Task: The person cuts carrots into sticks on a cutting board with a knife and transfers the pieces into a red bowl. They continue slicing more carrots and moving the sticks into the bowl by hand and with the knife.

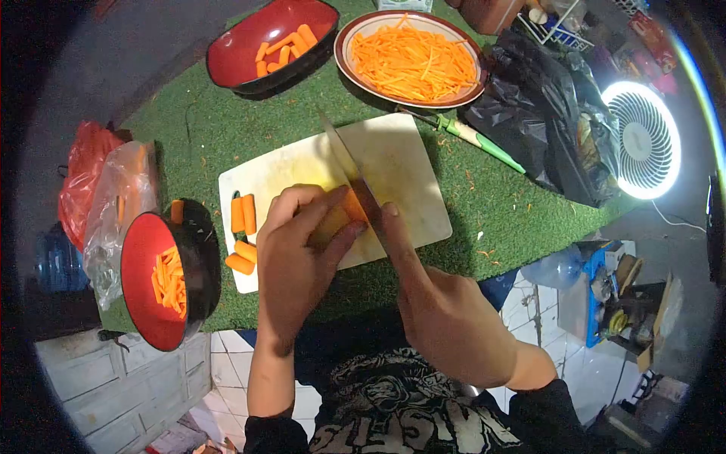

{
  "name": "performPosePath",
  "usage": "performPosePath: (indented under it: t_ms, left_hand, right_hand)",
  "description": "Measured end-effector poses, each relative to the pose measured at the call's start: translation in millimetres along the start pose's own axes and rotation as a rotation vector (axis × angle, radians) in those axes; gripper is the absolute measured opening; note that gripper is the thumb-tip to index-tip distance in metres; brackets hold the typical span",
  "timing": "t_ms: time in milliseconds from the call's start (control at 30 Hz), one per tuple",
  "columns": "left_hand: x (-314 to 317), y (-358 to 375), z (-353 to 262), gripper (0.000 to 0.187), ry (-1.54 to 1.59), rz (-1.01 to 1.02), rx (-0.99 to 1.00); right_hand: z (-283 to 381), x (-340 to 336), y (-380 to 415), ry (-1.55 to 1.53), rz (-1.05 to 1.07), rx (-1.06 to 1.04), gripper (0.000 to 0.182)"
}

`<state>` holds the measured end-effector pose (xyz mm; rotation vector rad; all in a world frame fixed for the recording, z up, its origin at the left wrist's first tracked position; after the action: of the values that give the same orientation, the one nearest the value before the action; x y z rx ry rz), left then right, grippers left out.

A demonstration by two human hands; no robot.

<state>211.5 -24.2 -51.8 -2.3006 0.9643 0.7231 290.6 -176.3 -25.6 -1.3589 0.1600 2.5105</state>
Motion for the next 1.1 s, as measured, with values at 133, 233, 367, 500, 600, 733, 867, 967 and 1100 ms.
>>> performPosePath:
  t_ms: [133, 233, 367, 500, 600, 733, 867, 967, 1100]
  left_hand:
    - [1, 0, 2, 0.043, -0.061, -0.003, 0.05]
    - [2, -1, 5, 0.044, -0.084, 0.02, 0.041]
    - [-1, -2, 4, 0.043, -0.022, 0.035, 0.043]
    - [-3, -2, 4, 0.04, 0.01, 0.126, -0.029]
    - [-1, -1, 12, 0.039, 0.038, 0.105, -0.001]
    - [-1, 1, 11, 0.04, -0.014, 0.074, 0.047]
    - [-1, 2, 12, 0.038, 0.05, 0.058, 0.059]
    - [-1, 3, 14, 0.038, 0.045, 0.068, 0.055]
    - [0, 3, 15, 0.039, -0.023, 0.041, 0.139]
  right_hand:
    - [3, 5, -2, 0.068, 0.073, 0.052, 0.076]
    - [7, 4, -22, 0.145, 0.352, 0.155, 0.073]
    - [3, 5, -31, 0.246, 0.332, 0.097, 0.07]
    - [3, -5, -34, 0.3, 0.138, 0.01, 0.069]
    - [3, -16, -25, 0.13, -0.032, 0.029, 0.073]
    - [5, -13, -18, 0.009, -0.02, 0.097, 0.077]
    - [7, -10, -19, 0.014, 0.065, 0.134, 0.081]
    - [13, -6, -21, 0.09, 0.097, 0.162, 0.081]
    - [22, 6, -27, 0.242, 0.128, 0.256, 0.078]
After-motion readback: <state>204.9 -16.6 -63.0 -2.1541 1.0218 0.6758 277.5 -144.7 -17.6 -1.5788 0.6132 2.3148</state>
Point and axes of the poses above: each hand's wrist, its own y-axis away from the middle knuckle, its own x-axis out of the palm, z = x × y, the point moved 4 cm from there along -y, towards the middle knuckle, and after that the axes turned 3 degrees about x, right-handed, at the moved point
